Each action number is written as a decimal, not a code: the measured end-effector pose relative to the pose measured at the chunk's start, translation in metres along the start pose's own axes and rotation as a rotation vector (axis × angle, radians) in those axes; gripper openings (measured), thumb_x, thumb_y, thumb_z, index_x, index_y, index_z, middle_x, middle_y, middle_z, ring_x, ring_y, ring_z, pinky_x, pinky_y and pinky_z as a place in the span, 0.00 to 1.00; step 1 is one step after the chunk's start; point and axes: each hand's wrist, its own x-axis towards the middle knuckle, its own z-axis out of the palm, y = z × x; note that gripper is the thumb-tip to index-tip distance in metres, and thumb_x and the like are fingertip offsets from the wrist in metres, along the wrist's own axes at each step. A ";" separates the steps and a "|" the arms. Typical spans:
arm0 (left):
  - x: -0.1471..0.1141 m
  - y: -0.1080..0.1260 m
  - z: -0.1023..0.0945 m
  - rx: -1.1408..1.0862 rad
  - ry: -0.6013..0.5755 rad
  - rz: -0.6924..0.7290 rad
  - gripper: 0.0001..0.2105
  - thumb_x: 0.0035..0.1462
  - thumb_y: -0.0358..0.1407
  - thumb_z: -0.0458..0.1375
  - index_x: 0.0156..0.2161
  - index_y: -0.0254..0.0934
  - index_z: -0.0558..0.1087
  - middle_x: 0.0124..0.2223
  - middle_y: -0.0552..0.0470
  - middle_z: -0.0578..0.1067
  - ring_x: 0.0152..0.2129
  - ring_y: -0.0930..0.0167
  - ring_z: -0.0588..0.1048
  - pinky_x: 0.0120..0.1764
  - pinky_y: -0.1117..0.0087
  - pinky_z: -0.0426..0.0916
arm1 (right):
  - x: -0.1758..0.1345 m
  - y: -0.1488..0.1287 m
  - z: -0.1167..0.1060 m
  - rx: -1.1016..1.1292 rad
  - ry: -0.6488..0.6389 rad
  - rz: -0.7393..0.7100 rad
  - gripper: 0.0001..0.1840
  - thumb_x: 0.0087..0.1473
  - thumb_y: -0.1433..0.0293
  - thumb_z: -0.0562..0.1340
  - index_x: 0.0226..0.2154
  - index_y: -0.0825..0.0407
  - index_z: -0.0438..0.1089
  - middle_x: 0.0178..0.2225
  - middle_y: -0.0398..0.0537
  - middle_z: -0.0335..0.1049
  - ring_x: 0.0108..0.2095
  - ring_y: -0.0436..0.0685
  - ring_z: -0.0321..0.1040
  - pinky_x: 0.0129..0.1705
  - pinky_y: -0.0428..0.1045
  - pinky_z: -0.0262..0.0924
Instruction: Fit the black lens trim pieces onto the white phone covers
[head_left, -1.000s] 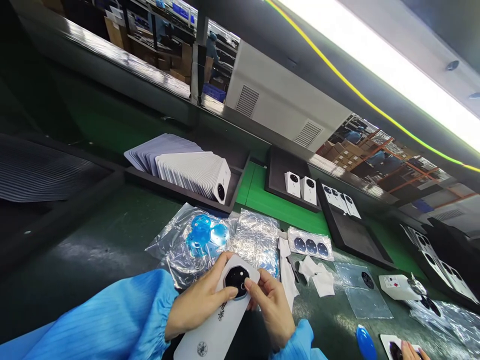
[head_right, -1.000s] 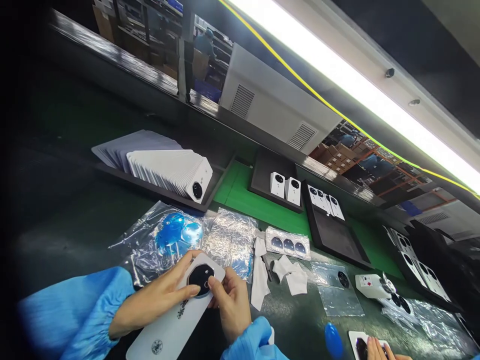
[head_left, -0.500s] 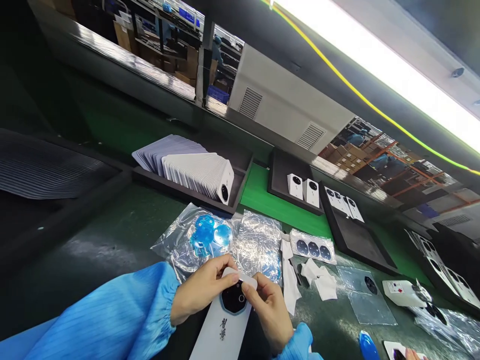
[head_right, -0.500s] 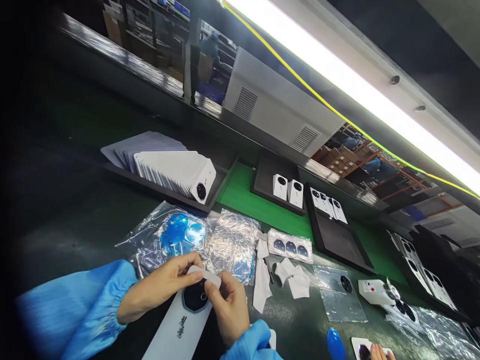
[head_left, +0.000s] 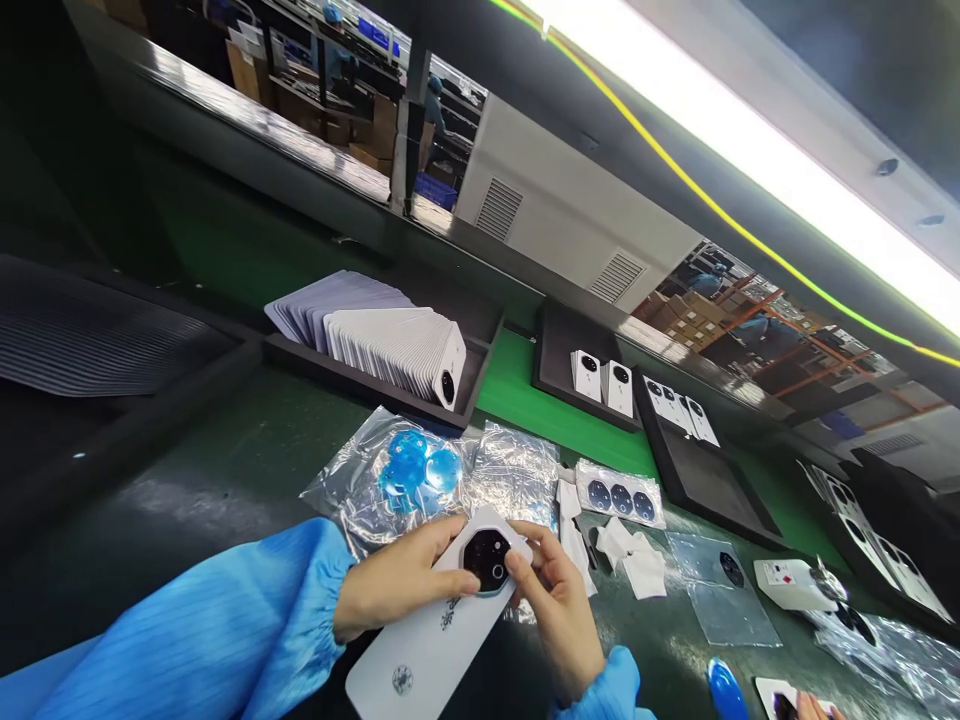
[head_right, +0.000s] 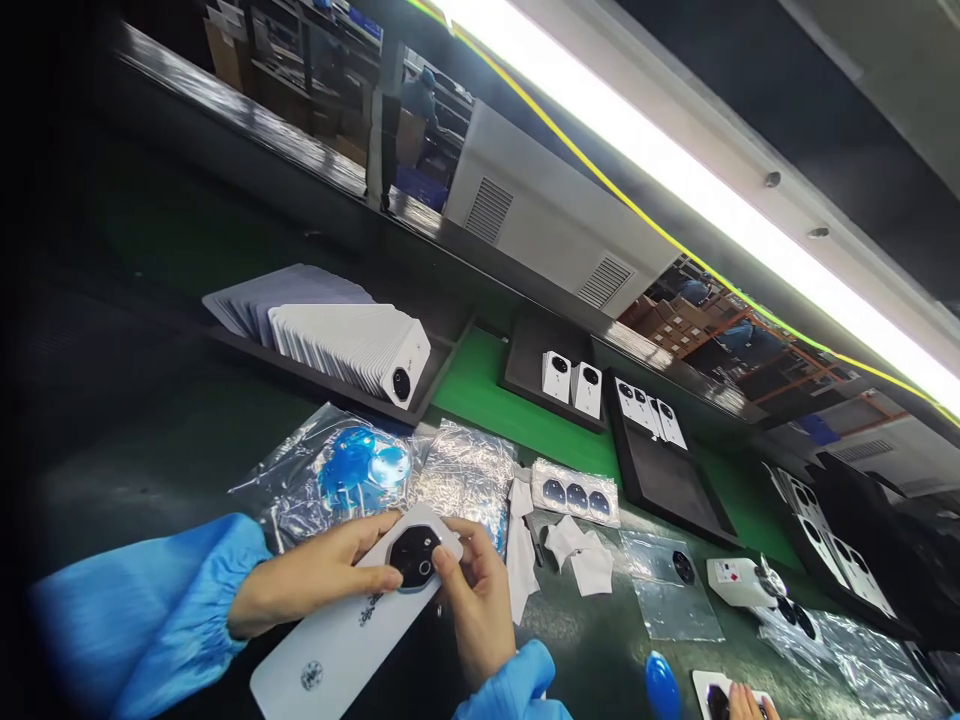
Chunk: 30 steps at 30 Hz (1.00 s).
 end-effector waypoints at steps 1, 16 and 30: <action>-0.001 0.002 -0.002 0.034 -0.004 -0.004 0.16 0.46 0.41 0.63 0.39 0.38 0.66 0.34 0.55 0.72 0.30 0.69 0.70 0.30 0.72 0.62 | -0.001 -0.002 -0.001 0.012 -0.005 -0.003 0.26 0.48 0.49 0.66 0.41 0.51 0.70 0.27 0.41 0.66 0.26 0.48 0.60 0.28 0.44 0.56; 0.002 0.010 -0.016 -0.191 -0.256 -0.022 0.27 0.42 0.49 0.70 0.42 0.35 0.68 0.30 0.58 0.71 0.25 0.77 0.68 0.28 0.76 0.60 | -0.014 -0.027 0.007 0.333 -0.028 0.163 0.23 0.45 0.52 0.69 0.29 0.55 0.68 0.21 0.43 0.71 0.21 0.48 0.69 0.27 0.44 0.67; 0.005 0.003 -0.015 -0.248 -0.280 -0.035 0.29 0.38 0.50 0.72 0.42 0.34 0.72 0.30 0.57 0.72 0.26 0.76 0.69 0.31 0.76 0.61 | -0.016 -0.032 0.010 0.327 0.003 0.191 0.27 0.42 0.50 0.70 0.29 0.56 0.66 0.22 0.47 0.75 0.22 0.49 0.73 0.27 0.43 0.67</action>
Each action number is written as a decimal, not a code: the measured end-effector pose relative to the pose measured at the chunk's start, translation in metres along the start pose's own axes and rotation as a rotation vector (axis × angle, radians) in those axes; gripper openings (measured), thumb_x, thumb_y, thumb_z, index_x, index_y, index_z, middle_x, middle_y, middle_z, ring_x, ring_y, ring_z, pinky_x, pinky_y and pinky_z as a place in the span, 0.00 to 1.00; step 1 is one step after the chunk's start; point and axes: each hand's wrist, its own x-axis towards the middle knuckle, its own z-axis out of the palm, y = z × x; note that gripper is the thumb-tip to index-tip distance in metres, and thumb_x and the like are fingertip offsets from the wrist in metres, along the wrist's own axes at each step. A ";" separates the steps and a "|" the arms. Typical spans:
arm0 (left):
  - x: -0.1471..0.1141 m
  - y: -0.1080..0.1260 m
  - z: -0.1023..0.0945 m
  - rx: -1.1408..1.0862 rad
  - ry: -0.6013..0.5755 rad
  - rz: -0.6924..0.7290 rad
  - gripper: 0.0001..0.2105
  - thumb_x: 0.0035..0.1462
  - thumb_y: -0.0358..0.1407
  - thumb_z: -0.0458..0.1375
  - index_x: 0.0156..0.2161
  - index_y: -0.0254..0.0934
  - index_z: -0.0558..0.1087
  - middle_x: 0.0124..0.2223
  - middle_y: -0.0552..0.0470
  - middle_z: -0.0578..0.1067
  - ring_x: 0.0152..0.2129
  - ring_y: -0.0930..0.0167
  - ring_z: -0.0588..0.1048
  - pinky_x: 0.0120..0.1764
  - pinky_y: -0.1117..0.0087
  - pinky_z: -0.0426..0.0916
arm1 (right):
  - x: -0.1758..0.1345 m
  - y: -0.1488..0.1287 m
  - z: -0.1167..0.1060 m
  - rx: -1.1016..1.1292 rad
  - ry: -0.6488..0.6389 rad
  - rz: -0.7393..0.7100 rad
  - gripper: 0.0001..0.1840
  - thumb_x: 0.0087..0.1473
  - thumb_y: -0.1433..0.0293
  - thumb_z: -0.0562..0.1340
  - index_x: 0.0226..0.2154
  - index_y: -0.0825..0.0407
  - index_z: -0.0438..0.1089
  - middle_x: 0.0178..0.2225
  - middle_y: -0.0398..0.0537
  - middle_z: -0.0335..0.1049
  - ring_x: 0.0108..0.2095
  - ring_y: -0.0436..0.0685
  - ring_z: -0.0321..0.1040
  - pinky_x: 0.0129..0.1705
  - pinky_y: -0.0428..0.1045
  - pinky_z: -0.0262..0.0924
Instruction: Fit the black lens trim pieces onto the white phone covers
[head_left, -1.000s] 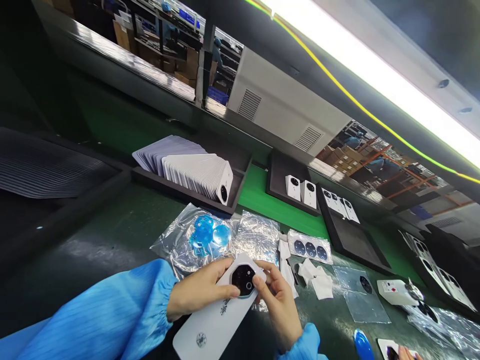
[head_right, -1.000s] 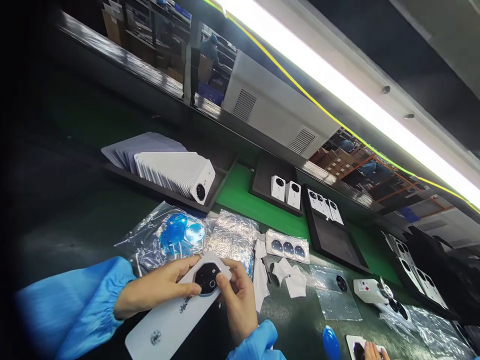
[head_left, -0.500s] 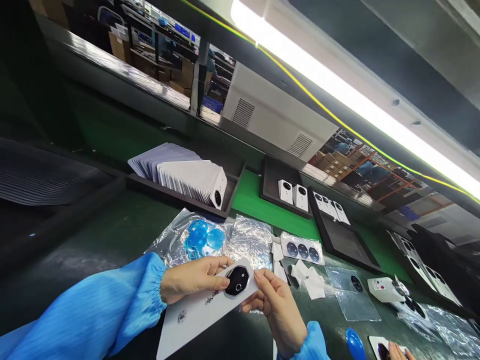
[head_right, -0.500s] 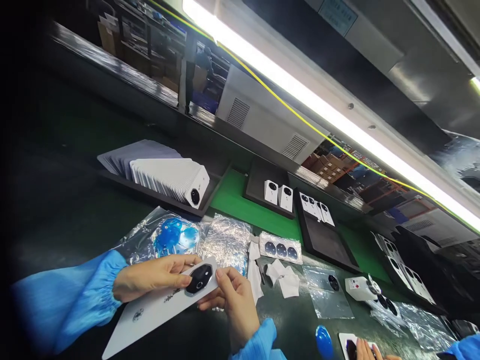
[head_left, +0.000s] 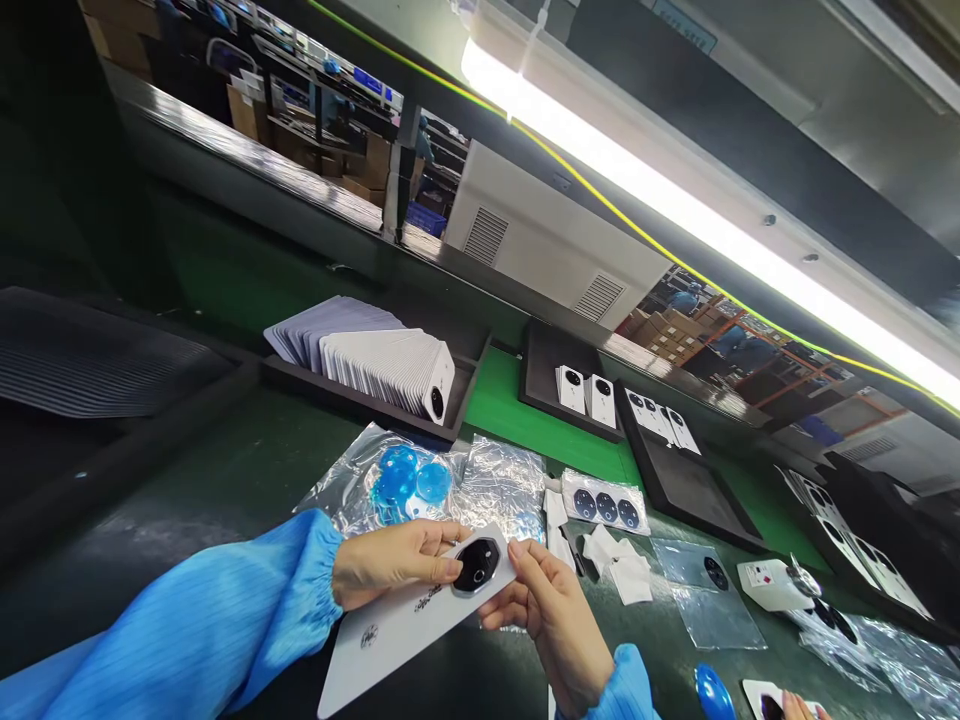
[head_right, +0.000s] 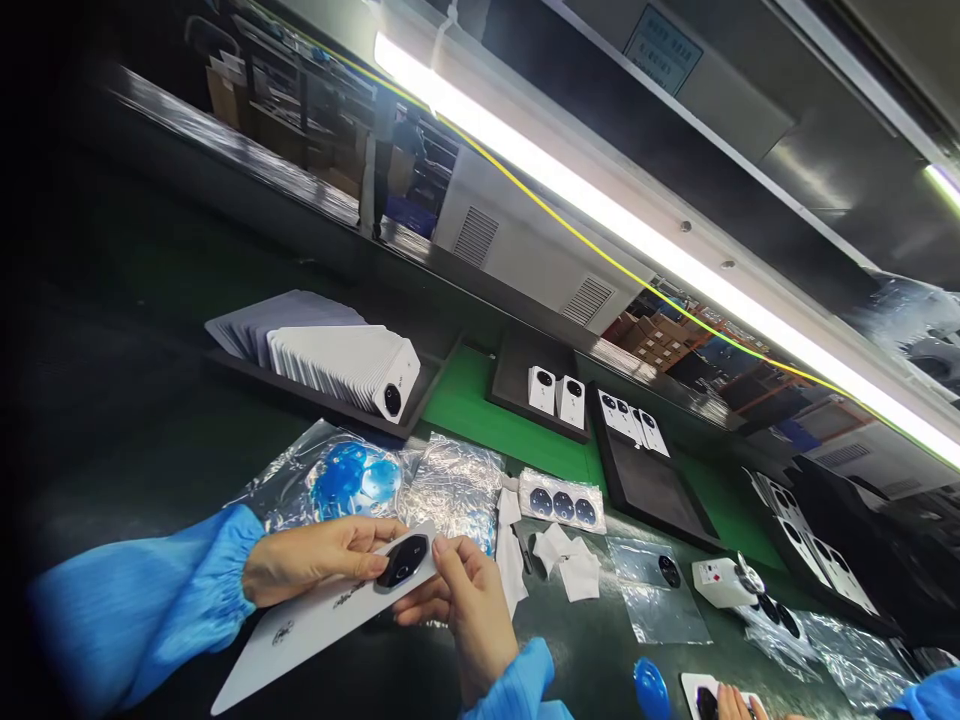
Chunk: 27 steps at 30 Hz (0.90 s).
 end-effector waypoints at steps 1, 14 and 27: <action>0.000 0.000 -0.001 0.005 0.002 0.002 0.29 0.38 0.49 0.72 0.42 0.34 0.72 0.30 0.57 0.72 0.26 0.76 0.69 0.30 0.76 0.61 | 0.000 0.000 -0.001 -0.010 0.005 0.004 0.27 0.41 0.49 0.70 0.29 0.55 0.66 0.22 0.47 0.75 0.23 0.50 0.73 0.27 0.44 0.67; -0.025 0.027 0.014 1.097 0.225 0.207 0.18 0.61 0.38 0.46 0.53 0.43 0.70 0.54 0.52 0.75 0.52 0.62 0.71 0.53 0.67 0.61 | 0.009 0.006 -0.008 -0.300 -0.141 0.042 0.33 0.30 0.43 0.71 0.26 0.52 0.64 0.23 0.38 0.65 0.23 0.48 0.66 0.30 0.46 0.64; -0.018 0.004 0.014 1.114 0.401 0.296 0.14 0.64 0.40 0.45 0.45 0.43 0.71 0.43 0.52 0.78 0.41 0.64 0.76 0.43 0.69 0.66 | 0.016 0.034 -0.008 -0.430 -0.008 -0.111 0.34 0.36 0.35 0.62 0.22 0.49 0.57 0.23 0.38 0.55 0.27 0.51 0.59 0.29 0.49 0.66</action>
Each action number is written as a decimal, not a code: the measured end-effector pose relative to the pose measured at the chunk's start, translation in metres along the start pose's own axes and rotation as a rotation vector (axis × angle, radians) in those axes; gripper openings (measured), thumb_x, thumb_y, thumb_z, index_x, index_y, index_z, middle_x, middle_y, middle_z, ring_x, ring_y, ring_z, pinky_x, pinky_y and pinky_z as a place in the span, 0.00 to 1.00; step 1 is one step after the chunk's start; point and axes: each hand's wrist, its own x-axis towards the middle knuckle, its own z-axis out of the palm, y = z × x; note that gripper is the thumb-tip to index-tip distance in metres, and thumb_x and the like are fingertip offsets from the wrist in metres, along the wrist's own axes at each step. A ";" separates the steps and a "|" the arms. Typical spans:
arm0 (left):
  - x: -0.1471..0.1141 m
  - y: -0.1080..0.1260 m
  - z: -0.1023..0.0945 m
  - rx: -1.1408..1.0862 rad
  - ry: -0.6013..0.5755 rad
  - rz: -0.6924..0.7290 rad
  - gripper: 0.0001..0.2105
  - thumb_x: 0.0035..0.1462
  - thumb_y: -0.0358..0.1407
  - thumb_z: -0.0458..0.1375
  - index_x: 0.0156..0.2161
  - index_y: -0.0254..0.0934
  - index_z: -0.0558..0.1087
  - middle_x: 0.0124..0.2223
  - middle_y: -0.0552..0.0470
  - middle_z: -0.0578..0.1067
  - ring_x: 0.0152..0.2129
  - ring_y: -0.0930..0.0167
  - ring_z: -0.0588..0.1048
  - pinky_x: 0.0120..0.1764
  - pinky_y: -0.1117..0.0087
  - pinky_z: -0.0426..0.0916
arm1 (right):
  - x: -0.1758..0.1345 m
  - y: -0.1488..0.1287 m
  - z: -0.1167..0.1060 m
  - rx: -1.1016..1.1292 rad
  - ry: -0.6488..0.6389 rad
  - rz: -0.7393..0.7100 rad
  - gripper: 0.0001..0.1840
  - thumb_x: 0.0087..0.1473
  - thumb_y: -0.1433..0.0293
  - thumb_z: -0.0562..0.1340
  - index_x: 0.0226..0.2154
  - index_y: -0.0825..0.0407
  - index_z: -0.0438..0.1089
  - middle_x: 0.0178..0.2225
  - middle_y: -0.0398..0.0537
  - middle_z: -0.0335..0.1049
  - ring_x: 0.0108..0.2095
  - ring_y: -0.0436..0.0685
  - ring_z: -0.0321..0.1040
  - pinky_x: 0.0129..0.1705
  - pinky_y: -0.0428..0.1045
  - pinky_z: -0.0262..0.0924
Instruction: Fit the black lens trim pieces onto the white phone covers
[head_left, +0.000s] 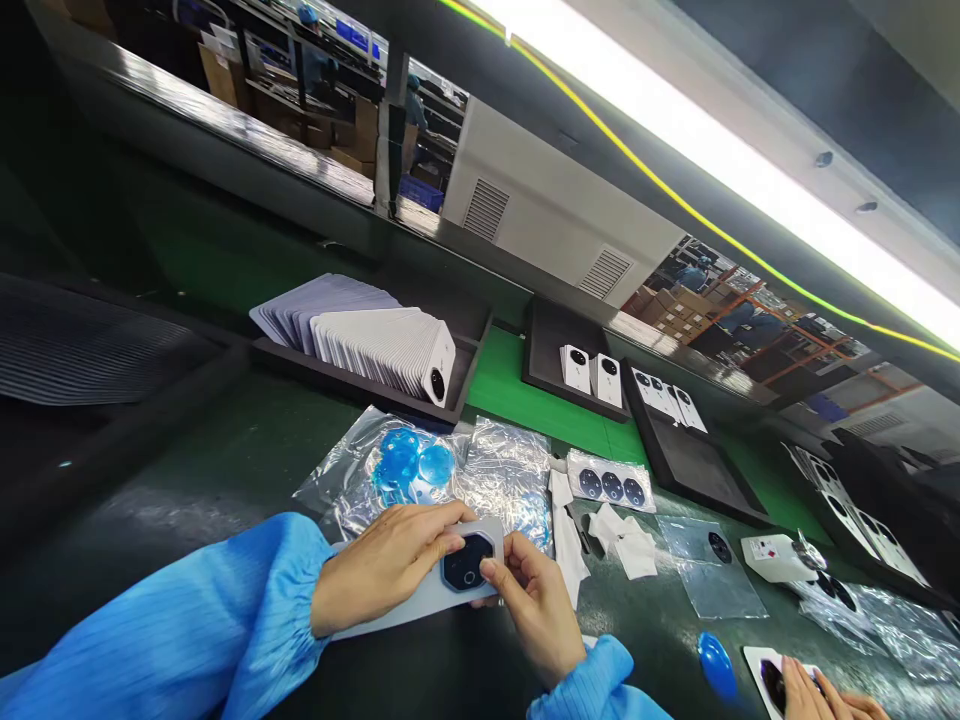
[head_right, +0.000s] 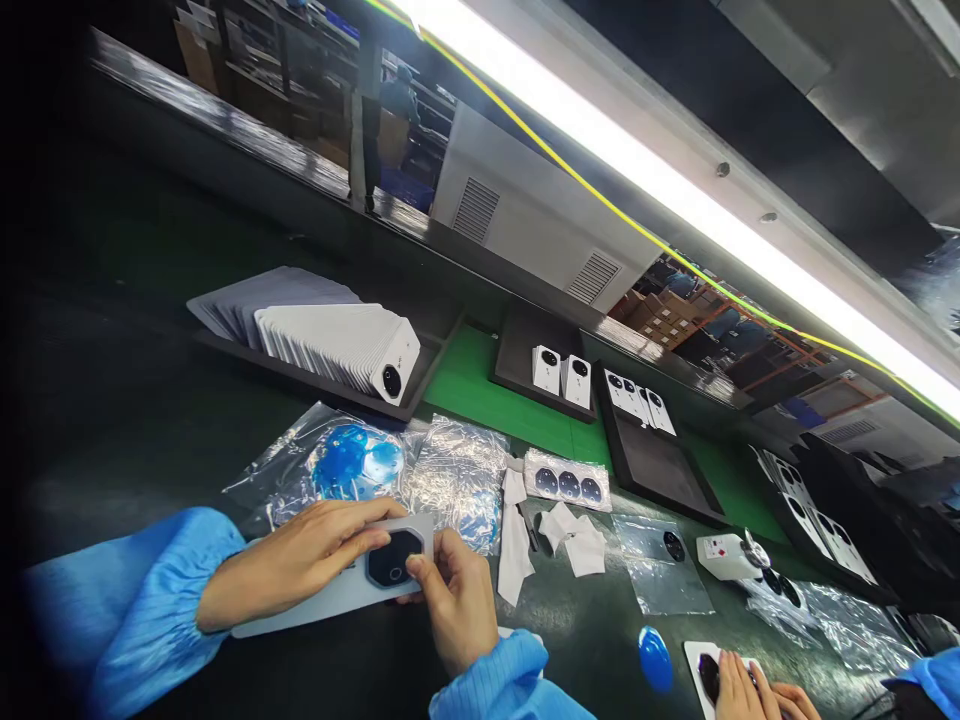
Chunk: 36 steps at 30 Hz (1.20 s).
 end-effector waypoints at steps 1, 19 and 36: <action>0.001 0.000 -0.001 -0.009 -0.004 -0.024 0.14 0.63 0.41 0.45 0.46 0.42 0.71 0.43 0.51 0.78 0.42 0.63 0.76 0.43 0.69 0.66 | 0.001 -0.002 0.001 -0.002 0.001 -0.005 0.34 0.37 0.35 0.61 0.22 0.49 0.57 0.23 0.38 0.54 0.26 0.52 0.60 0.29 0.49 0.65; -0.004 -0.001 0.008 0.002 0.023 -0.075 0.15 0.62 0.42 0.44 0.46 0.43 0.70 0.38 0.50 0.77 0.39 0.60 0.74 0.40 0.67 0.62 | 0.019 -0.016 -0.003 -0.282 0.061 -0.185 0.24 0.49 0.49 0.58 0.18 0.48 0.52 0.19 0.36 0.49 0.24 0.50 0.46 0.28 0.48 0.41; 0.021 0.001 -0.015 -0.436 0.111 -0.165 0.18 0.53 0.53 0.53 0.33 0.38 0.64 0.34 0.52 0.70 0.33 0.67 0.70 0.36 0.69 0.65 | 0.020 -0.012 0.005 0.096 -0.028 -0.134 0.30 0.41 0.41 0.63 0.29 0.50 0.66 0.27 0.43 0.64 0.30 0.54 0.59 0.32 0.48 0.55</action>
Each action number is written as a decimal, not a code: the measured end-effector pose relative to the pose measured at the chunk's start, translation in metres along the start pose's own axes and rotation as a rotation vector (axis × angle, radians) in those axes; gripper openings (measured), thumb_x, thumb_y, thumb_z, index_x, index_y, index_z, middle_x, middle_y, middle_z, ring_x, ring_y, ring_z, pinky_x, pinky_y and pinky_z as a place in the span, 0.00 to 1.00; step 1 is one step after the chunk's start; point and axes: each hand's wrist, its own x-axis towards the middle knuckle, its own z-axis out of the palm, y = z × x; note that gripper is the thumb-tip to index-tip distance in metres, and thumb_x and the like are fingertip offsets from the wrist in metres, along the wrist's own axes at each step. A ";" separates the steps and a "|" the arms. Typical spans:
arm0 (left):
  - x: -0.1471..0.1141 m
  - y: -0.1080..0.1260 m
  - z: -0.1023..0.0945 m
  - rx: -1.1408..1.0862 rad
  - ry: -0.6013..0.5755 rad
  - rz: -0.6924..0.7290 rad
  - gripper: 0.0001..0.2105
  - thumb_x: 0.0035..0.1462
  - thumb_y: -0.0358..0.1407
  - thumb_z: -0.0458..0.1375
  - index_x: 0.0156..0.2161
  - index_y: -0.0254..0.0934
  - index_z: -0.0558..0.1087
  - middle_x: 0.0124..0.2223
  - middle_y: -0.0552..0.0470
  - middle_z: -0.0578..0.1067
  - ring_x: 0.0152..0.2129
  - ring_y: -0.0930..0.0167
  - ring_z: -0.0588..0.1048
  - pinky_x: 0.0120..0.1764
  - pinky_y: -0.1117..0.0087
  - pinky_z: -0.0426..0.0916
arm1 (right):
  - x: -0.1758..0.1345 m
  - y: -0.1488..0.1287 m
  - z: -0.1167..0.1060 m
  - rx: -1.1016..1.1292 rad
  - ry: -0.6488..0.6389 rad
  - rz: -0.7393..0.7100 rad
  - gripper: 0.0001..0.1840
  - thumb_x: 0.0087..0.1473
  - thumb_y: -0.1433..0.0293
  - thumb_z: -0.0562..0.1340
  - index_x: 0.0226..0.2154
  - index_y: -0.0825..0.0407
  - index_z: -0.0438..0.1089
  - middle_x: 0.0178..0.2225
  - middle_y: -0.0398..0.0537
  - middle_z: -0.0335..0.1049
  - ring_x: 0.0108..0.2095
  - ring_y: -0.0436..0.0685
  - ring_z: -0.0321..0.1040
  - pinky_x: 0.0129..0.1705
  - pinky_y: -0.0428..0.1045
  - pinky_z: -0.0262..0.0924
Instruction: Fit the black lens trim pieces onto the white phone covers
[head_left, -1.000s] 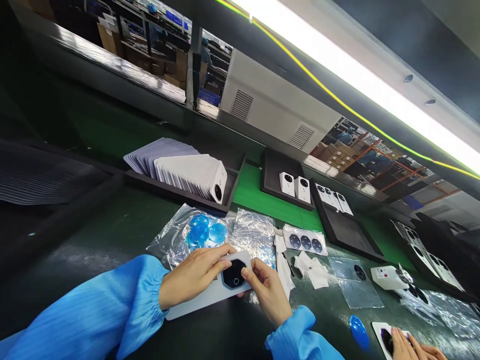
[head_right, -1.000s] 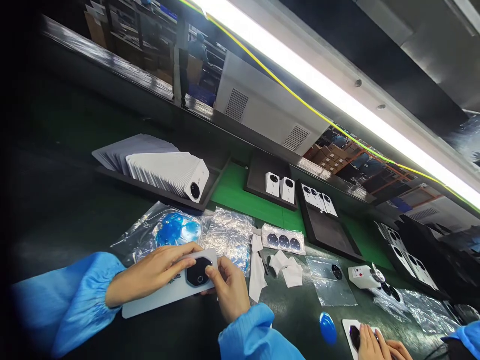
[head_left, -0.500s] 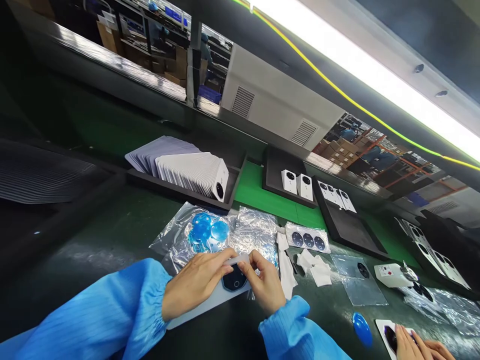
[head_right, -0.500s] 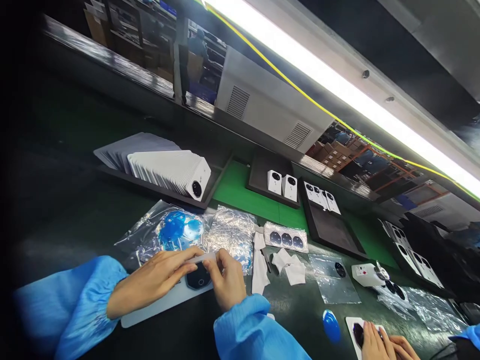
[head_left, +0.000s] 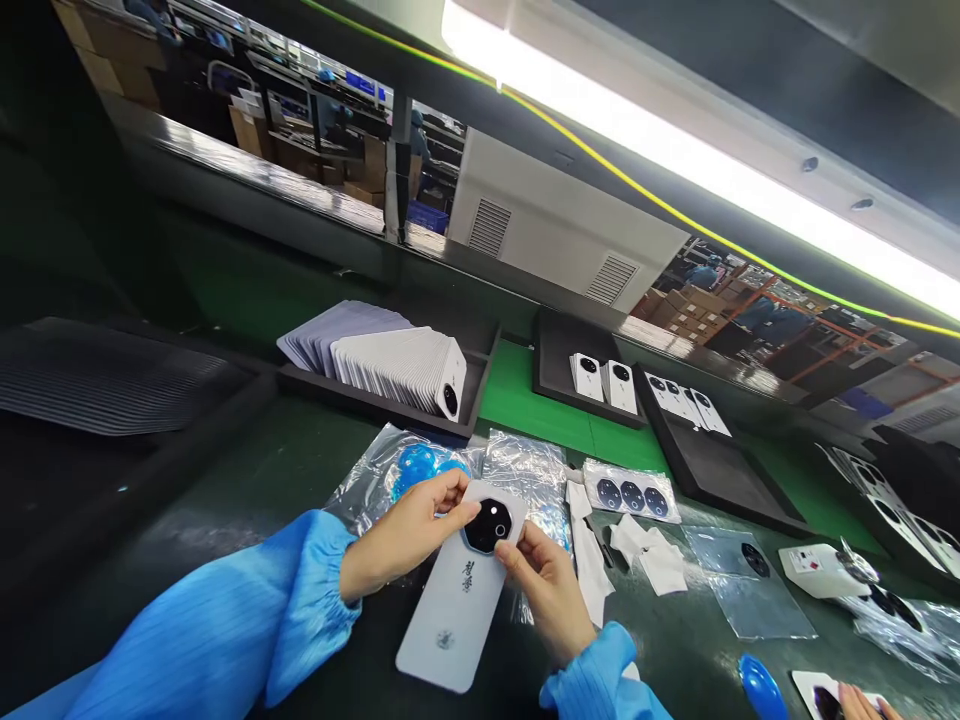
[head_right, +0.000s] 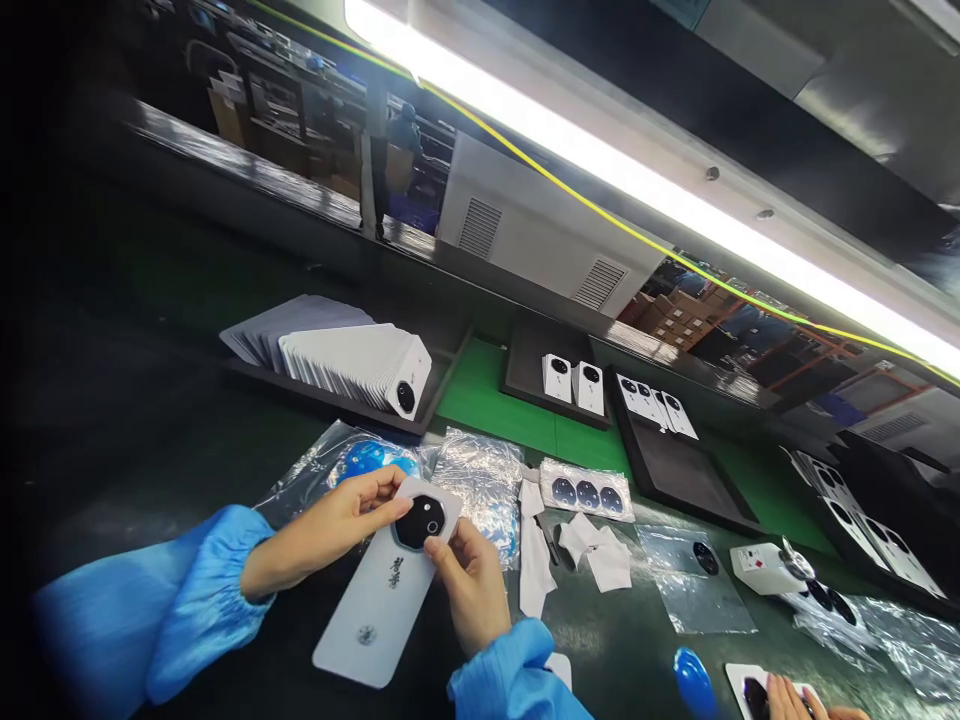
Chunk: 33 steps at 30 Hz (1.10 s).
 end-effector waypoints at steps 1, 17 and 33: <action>-0.001 0.002 -0.001 -0.011 -0.032 -0.007 0.19 0.51 0.53 0.54 0.34 0.38 0.65 0.34 0.52 0.70 0.34 0.66 0.70 0.36 0.68 0.66 | -0.001 -0.001 0.000 0.015 0.003 0.000 0.29 0.41 0.41 0.63 0.29 0.50 0.66 0.26 0.42 0.63 0.30 0.54 0.58 0.32 0.48 0.55; 0.004 -0.015 0.004 0.188 0.062 -0.058 0.14 0.51 0.48 0.51 0.25 0.40 0.57 0.24 0.59 0.59 0.24 0.72 0.59 0.27 0.71 0.52 | 0.001 0.008 0.002 -0.190 0.094 -0.006 0.27 0.48 0.44 0.60 0.21 0.49 0.56 0.22 0.38 0.50 0.26 0.50 0.48 0.27 0.47 0.44; -0.008 0.007 -0.001 0.344 0.046 -0.047 0.13 0.53 0.45 0.50 0.24 0.39 0.59 0.24 0.58 0.60 0.22 0.71 0.59 0.26 0.71 0.51 | 0.011 0.002 -0.004 -0.262 0.067 -0.064 0.22 0.49 0.49 0.60 0.21 0.48 0.55 0.21 0.38 0.53 0.26 0.51 0.49 0.28 0.48 0.43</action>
